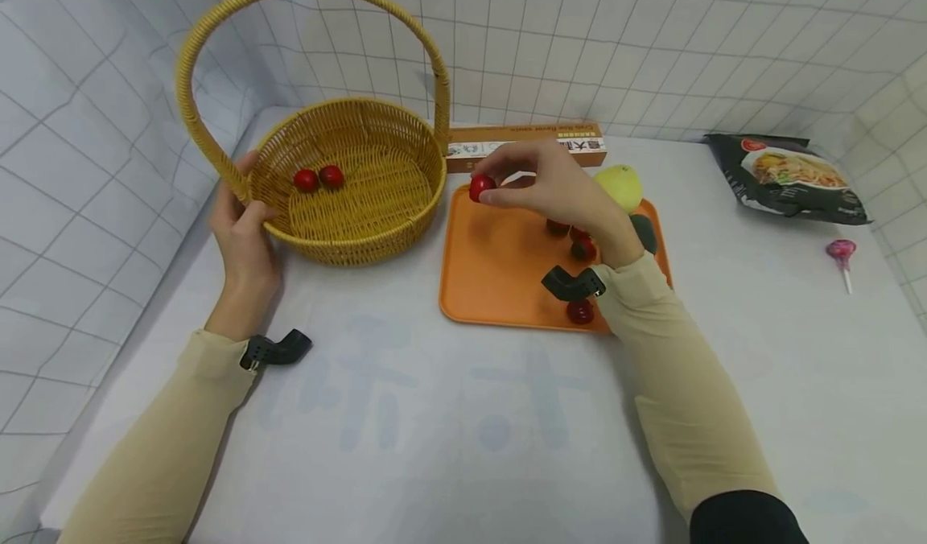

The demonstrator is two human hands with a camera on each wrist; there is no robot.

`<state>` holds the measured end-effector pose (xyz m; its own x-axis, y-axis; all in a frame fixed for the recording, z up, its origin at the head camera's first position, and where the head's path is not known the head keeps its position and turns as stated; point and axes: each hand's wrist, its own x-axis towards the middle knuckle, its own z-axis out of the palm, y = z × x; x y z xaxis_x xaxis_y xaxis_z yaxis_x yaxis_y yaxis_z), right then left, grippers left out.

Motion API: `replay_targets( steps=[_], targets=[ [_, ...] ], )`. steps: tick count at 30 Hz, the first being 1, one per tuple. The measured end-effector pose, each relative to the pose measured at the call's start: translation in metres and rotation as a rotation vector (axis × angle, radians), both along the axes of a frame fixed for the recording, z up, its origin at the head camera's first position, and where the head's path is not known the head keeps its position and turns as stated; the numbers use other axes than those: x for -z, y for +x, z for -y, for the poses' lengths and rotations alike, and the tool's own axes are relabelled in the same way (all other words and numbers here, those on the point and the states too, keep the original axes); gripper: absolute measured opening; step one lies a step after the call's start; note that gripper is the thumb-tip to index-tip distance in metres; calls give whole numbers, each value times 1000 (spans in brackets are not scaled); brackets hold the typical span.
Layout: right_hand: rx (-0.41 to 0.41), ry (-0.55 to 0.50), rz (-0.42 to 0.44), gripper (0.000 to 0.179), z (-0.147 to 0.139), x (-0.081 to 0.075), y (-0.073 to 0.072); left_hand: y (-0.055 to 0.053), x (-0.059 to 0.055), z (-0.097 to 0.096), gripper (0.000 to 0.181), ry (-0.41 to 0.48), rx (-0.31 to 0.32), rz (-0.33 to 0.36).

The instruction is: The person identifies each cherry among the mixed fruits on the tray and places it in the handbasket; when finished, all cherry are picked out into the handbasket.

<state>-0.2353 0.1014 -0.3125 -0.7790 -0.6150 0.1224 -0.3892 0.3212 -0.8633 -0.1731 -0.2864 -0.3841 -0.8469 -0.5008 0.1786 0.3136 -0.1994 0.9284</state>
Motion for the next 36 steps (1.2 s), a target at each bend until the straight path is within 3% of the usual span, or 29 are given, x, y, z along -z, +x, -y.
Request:
replay_targets(
  steps=[9, 14, 17, 27, 36],
  targets=[
    [0, -77, -75, 23, 47, -5, 3, 1, -1, 2, 72, -8, -3, 26],
    [-40, 11, -113, 24, 72, -6, 7, 2, -1, 2, 73, 10, -4, 9],
    [-19, 68, -136, 26, 77, -6, 9, 1, -1, 1, 73, 13, -4, -2],
    [126, 164, -155, 30, 43, -1, 23, 0, -1, -1, 75, -5, 0, 4],
    [153, 249, -167, 32, 1, 2, 42, 0, -1, 2, 75, -32, 3, 13]
  ],
)
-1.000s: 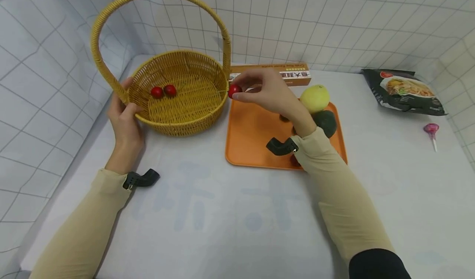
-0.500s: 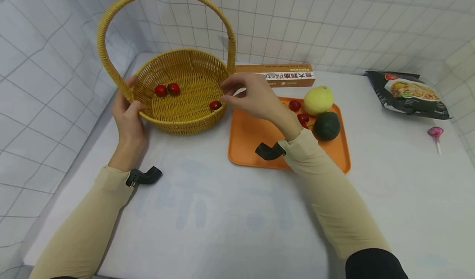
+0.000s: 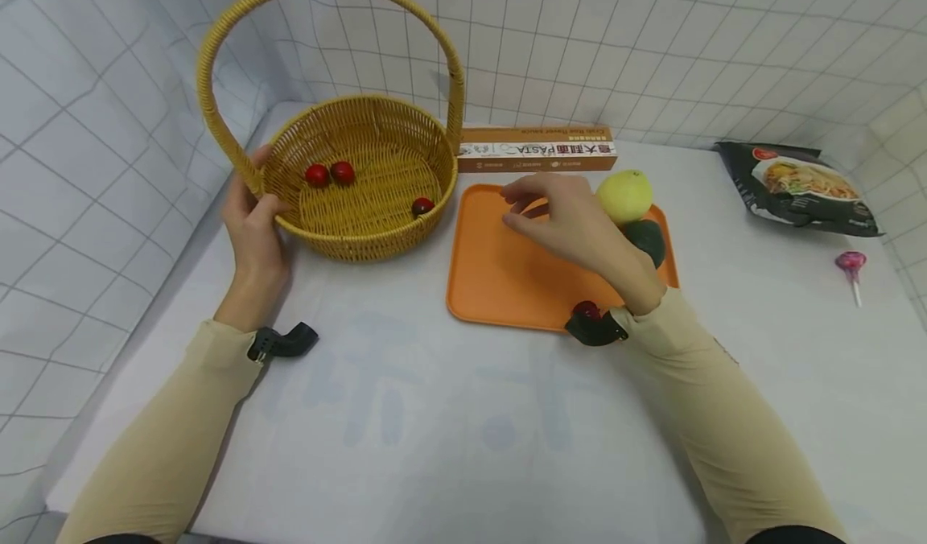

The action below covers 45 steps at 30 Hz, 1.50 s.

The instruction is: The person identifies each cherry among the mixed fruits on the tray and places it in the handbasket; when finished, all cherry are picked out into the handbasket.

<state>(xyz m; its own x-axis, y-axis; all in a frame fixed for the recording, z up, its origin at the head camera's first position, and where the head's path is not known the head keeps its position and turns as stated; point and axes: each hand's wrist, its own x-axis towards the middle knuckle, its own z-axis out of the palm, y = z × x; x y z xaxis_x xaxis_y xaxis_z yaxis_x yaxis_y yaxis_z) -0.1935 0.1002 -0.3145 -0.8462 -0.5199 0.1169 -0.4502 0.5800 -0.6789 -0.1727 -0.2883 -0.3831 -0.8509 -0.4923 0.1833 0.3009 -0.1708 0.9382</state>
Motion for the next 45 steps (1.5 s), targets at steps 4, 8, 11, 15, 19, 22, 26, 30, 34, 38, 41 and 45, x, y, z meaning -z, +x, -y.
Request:
replay_targets(
  steps=[4, 8, 11, 15, 19, 22, 26, 30, 34, 38, 41, 45],
  targets=[
    [33, -8, -4, 32, -21, 3, 3, -1, 0, 1, 74, -7, 3, 8],
    [101, -5, -41, 31, -38, 8, 0, -2, 1, 1, 74, -3, 11, 21],
    [148, 24, -52, 32, -46, 12, -6, -1, 1, 2, 74, 1, 11, 25],
    [163, 117, -38, 29, -51, 15, -8, 1, 0, 4, 74, 2, 6, 28],
    [136, 207, -28, 27, -52, 17, -9, 1, -1, 4, 75, 15, 6, 35],
    [115, 243, -6, 30, -51, 19, -9, 1, 0, 5, 75, 21, 5, 35],
    [85, 256, 26, 33, -48, 21, -8, 1, 1, 4, 75, 4, 5, 30],
    [40, 238, 35, 31, -43, 26, -7, 1, 1, 4, 75, -7, 4, 26],
    [-8, 224, 20, 31, -36, 31, -7, 0, 0, 4, 75, 3, 4, 28],
    [-64, 210, 22, 33, -29, 34, -4, -1, -2, 4, 75, 14, 3, 29],
    [-110, 188, 37, 34, -27, 35, -1, -1, -1, 3, 75, 17, -1, 29],
    [-140, 176, 42, 34, -26, 36, 3, -2, 1, 0, 75, 21, 0, 16]
  ],
)
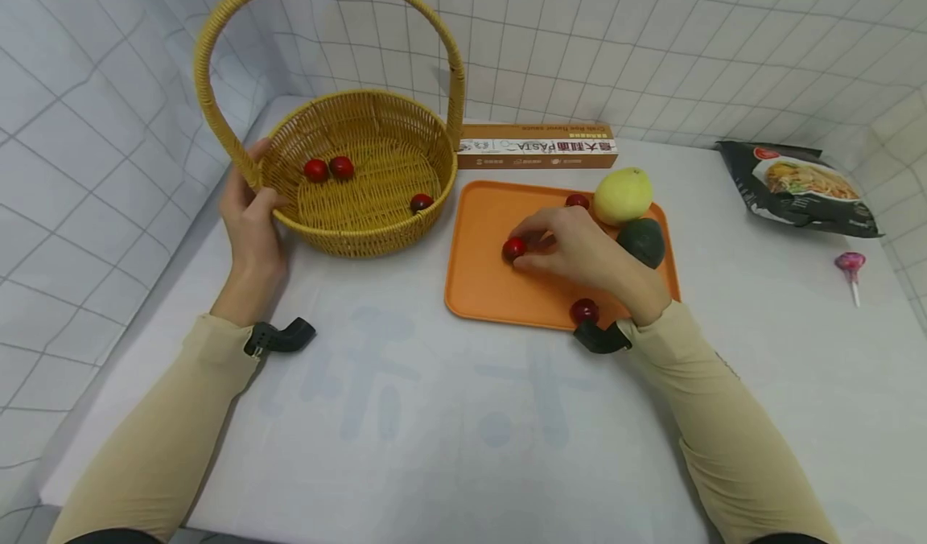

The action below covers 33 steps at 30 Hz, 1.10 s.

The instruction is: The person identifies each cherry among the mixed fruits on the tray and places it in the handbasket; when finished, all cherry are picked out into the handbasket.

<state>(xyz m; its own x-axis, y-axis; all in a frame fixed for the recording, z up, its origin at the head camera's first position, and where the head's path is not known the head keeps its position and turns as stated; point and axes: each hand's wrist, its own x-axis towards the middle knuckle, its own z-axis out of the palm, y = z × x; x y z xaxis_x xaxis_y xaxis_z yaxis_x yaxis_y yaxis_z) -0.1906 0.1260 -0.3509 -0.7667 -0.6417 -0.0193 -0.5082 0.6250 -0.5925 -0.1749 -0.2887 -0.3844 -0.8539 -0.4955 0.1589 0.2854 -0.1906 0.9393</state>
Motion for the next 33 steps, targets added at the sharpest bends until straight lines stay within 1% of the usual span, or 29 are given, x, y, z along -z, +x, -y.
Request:
replay_targets(
  steps=[5, 8, 13, 17, 20, 22, 27, 30, 33],
  targets=[
    [-13, 5, 25, 35, 1, 0, 4, 0, 1, -1, 75, -13, 10, 1],
    [-23, 2, 36, 35, 2, 0, 5, 1, 1, 0, 75, -28, 4, 4],
    [-61, -4, 18, 34, 2, 2, 4, 2, 0, 2, 75, -16, -5, 5],
    [-78, 1, 2, 34, 1, -1, 2, 3, -1, 3, 75, 0, -5, 6],
    [-68, -4, -6, 36, 2, -6, 1, 3, -1, 3, 74, -10, -2, 5],
    [-63, -17, -27, 36, 4, -11, -1, 2, -1, 2, 74, -24, -2, 6],
    [-61, -74, -136, 37, 10, -28, -9, 1, -1, 2, 75, -37, -1, 7],
    [-66, -113, -186, 37, 19, -37, -15, 1, -1, 2, 75, -41, -3, 3],
    [-79, -139, -203, 36, 34, -44, -21, 2, 1, 3, 74, -39, -8, -3]
  ],
)
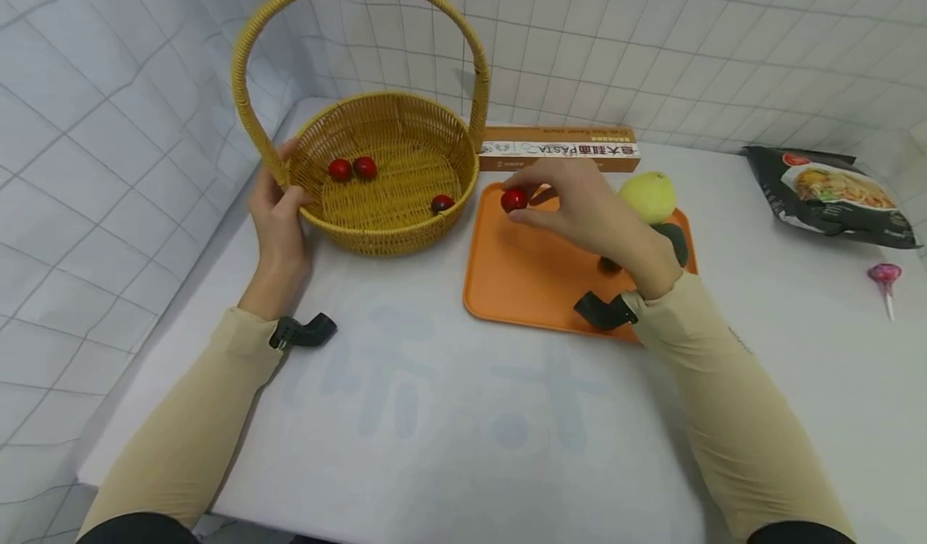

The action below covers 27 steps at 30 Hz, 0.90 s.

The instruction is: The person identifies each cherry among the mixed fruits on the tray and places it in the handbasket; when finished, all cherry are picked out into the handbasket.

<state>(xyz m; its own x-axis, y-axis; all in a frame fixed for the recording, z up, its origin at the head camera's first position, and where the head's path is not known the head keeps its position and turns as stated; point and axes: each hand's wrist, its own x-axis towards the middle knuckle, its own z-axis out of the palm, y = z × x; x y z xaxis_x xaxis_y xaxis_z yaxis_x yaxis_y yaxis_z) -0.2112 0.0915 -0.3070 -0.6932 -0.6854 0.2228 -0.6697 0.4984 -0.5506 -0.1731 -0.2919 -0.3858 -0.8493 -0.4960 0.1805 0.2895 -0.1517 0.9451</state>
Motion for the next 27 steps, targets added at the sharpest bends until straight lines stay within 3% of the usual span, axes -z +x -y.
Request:
replay_targets(
  steps=[8, 18, 23, 27],
  targets=[
    [29, -100, 7, 32, 41, -6, -12, -1, 0, -1, 74, -25, 5, 21],
    [-5, 132, 98, 42, 91, -14, -33, -2, -1, 1, 74, -18, 10, 14],
    [6, 154, 75, 47, 96, -12, -37, -1, -1, 1, 73, -19, 9, 27],
    [116, 64, 44, 43, 84, -12, -32, -1, -1, 1, 73, -33, 14, 20]
  ],
)
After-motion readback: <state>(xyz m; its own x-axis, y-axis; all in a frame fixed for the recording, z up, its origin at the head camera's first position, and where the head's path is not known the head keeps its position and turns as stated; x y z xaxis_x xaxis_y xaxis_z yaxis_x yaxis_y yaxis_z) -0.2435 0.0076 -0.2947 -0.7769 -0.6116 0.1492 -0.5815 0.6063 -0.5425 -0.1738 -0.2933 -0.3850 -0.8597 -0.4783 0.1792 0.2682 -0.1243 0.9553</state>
